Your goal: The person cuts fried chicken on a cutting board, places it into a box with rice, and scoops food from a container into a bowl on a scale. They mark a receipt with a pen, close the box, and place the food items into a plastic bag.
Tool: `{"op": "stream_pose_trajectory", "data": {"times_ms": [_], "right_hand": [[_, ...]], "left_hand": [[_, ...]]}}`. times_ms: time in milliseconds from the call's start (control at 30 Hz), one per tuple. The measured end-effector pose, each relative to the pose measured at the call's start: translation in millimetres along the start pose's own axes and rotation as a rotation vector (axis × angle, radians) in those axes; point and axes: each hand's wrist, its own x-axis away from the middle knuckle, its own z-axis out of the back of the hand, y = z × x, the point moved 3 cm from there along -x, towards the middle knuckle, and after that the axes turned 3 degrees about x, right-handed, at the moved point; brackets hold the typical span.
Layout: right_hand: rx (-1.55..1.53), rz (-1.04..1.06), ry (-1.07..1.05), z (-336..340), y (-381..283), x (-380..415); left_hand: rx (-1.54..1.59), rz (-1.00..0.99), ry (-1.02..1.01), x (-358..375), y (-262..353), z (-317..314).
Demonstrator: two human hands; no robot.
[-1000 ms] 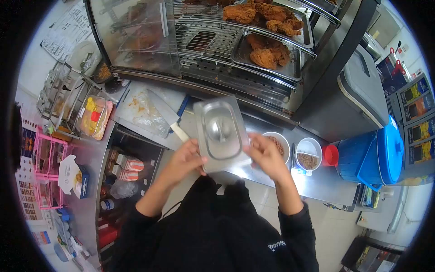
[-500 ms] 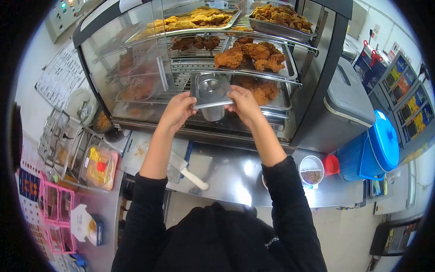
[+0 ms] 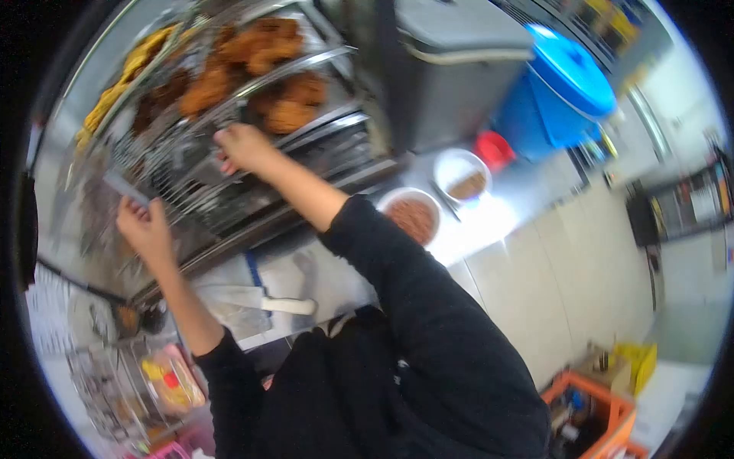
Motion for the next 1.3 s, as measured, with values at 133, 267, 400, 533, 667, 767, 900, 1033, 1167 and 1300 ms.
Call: {"op": "stream_pose_trajectory", "data": {"times_ms": [133, 267, 400, 533, 667, 767, 900, 1033, 1167, 1300], "right_hand": [[0.561, 0.433, 0.153, 31, -33, 127], [0.882, 0.227, 0.429, 154, -44, 233], [1.494, -0.363, 0.356, 281, -26, 323], [1.736, -0.071, 0.119, 284, 39, 371], [1.684, -0.039, 0.084, 287, 52, 369], [1.575, -0.043, 0.058, 297, 54, 368], [1.545, -0.089, -0.086, 308, 40, 353], [1.464, 0.277, 0.102, 345, 10, 292], [1.606, 0.354, -0.228, 363, 34, 267], [1.574, 0.43, -0.247, 355, 10, 265]], "left_hand": [[0.186, -0.039, -0.049, 13, 59, -30], [0.269, -0.138, -0.111, 29, 128, -74], [0.231, -0.131, -0.146, 44, 196, -110], [0.206, -0.112, -0.12, 58, 235, -132], [0.167, -0.114, -0.101, 62, 256, -149], [0.106, -0.131, -0.08, 65, 268, -163], [0.191, -0.122, -0.1, 70, 289, -174], [0.156, -0.106, 0.0, 74, 315, -170], [0.276, -0.09, -0.089, 88, 298, -158], [0.45, 0.192, -0.179, 170, 226, -141]]}}
